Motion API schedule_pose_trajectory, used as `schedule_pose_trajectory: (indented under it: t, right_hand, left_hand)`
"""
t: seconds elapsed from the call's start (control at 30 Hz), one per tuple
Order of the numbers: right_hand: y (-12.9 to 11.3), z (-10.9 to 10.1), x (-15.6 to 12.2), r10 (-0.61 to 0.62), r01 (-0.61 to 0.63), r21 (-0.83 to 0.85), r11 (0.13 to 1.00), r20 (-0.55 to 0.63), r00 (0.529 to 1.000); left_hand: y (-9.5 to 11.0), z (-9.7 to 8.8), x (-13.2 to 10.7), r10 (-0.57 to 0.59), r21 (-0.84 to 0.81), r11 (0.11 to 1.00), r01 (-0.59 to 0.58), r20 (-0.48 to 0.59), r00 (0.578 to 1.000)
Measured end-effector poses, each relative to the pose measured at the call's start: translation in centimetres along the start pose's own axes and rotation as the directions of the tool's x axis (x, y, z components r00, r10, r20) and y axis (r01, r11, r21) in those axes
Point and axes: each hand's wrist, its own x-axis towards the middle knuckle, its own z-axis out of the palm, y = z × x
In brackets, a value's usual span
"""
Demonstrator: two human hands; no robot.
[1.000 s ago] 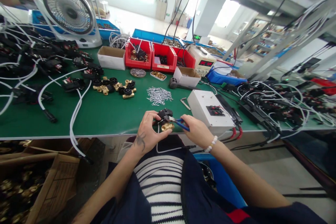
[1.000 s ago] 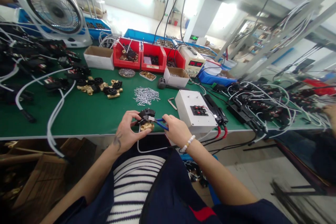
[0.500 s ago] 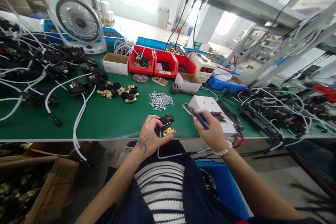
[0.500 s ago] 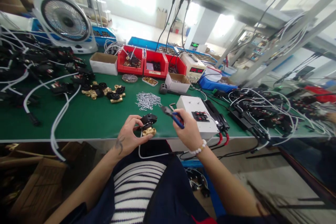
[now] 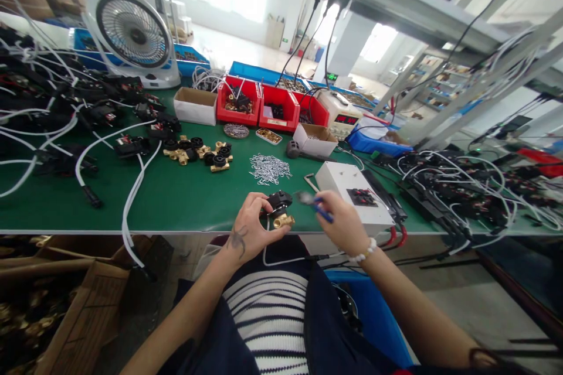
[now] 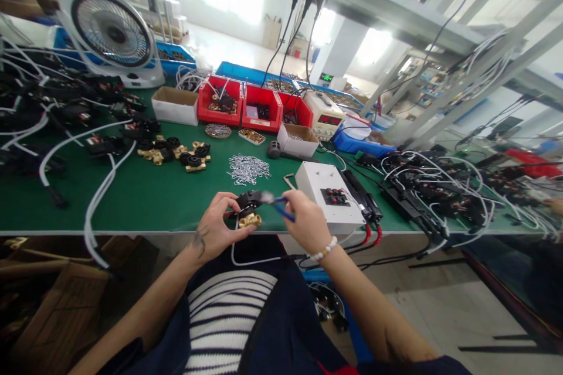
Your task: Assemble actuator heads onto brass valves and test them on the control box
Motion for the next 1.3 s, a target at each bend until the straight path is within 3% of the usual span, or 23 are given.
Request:
schedule_pose_trajectory:
  t: [0.07,0.1,0.17,0.23,0.3,0.37,0.47,0.5,0.6,0.63,0.7,0.77,0.8,0.9,1.0,1.13,1.23,1.3]
  right_hand:
    - [0.0,0.1,0.1,-0.069,0.092,-0.083,0.992,0.243,0.968]
    - [0.1,0.0,0.2,-0.091,0.113,-0.078,0.991,0.246,0.965]
    - [0.4,-0.2,0.3,-0.087,0.087,0.0,0.996,0.035,0.996]
    - [0.7,-0.3,0.3,-0.038,0.051,0.06,0.997,-0.199,0.979]
    - [0.9,0.1,0.0,-0.028,0.043,0.053,0.998,-0.258,0.966]
    - [0.8,0.6,-0.2,-0.107,0.111,0.024,0.994,-0.129,0.986]
    - [0.4,0.7,-0.1,-0.214,0.212,0.044,0.976,0.062,0.975]
    - [0.3,0.6,0.1,-0.208,0.205,0.061,0.977,0.052,0.977]
    - [0.2,0.0,0.3,-0.052,0.063,0.079,0.995,-0.134,0.99]
    - [0.1,-0.1,0.3,-0.017,0.024,0.049,0.998,-0.131,0.991]
    - [0.0,-0.1,0.2,-0.023,0.025,-0.06,0.998,0.032,0.999]
    - [-0.2,0.1,0.2,-0.062,0.09,-0.115,0.989,0.226,0.972]
    - [-0.2,0.1,0.2,-0.07,0.095,-0.091,0.991,0.248,0.966]
    - [-0.7,-0.1,0.6,-0.029,0.005,0.164,0.986,0.138,0.99]
    - [-1.6,0.2,1.4,0.003,-0.08,0.421,0.903,0.179,0.984]
    - [-2.7,1.7,2.7,-0.004,-0.151,0.526,0.837,0.28,0.96]
    - [-3.1,2.2,3.1,-0.028,-0.16,0.6,0.784,0.29,0.956]
    - [-2.6,2.4,3.2,-0.01,-0.168,0.586,0.793,0.288,0.958]
  left_hand:
    - [0.0,0.0,0.0,0.002,0.002,1.0,-0.002,-0.012,1.0]
    - [0.0,0.0,-0.1,0.002,0.002,1.0,-0.002,-0.017,1.0]
    - [0.0,0.0,-0.2,0.006,0.0,1.0,-0.006,-0.021,1.0]
    - [0.0,0.1,-0.2,0.01,-0.004,1.0,-0.01,-0.02,1.0]
    - [0.1,0.1,-0.2,0.013,-0.005,1.0,-0.013,-0.022,1.0]
    - [0.1,0.2,-0.2,0.02,-0.002,1.0,-0.02,-0.024,1.0]
    - [0.1,0.3,-0.2,0.033,0.007,0.999,-0.033,-0.022,0.999]
    - [0.1,0.3,-0.2,0.034,0.007,0.999,-0.034,-0.021,0.999]
    - [0.1,0.1,-0.2,0.027,0.0,1.0,-0.027,-0.02,0.999]
    - [0.0,0.1,-0.2,0.026,-0.002,1.0,-0.026,-0.019,0.999]
    - [0.0,0.0,-0.2,0.023,-0.002,1.0,-0.023,-0.02,1.0]
    - [0.0,0.0,-0.2,0.018,0.001,1.0,-0.018,-0.023,1.0]
    - [0.0,0.0,-0.2,0.015,0.002,1.0,-0.015,-0.025,1.0]
    - [0.0,0.1,-0.3,0.003,-0.007,1.0,-0.003,-0.025,1.0]
    - [0.0,0.3,-0.3,-0.01,-0.025,1.0,0.01,-0.014,1.0]
    - [-0.1,0.3,-0.1,-0.009,-0.04,0.999,0.008,-0.019,1.0]
    - [0.5,0.3,-0.3,0.019,0.011,1.0,-0.018,-0.047,0.999]
    - [0.6,0.5,-0.3,0.05,0.076,0.996,-0.046,-0.054,0.997]
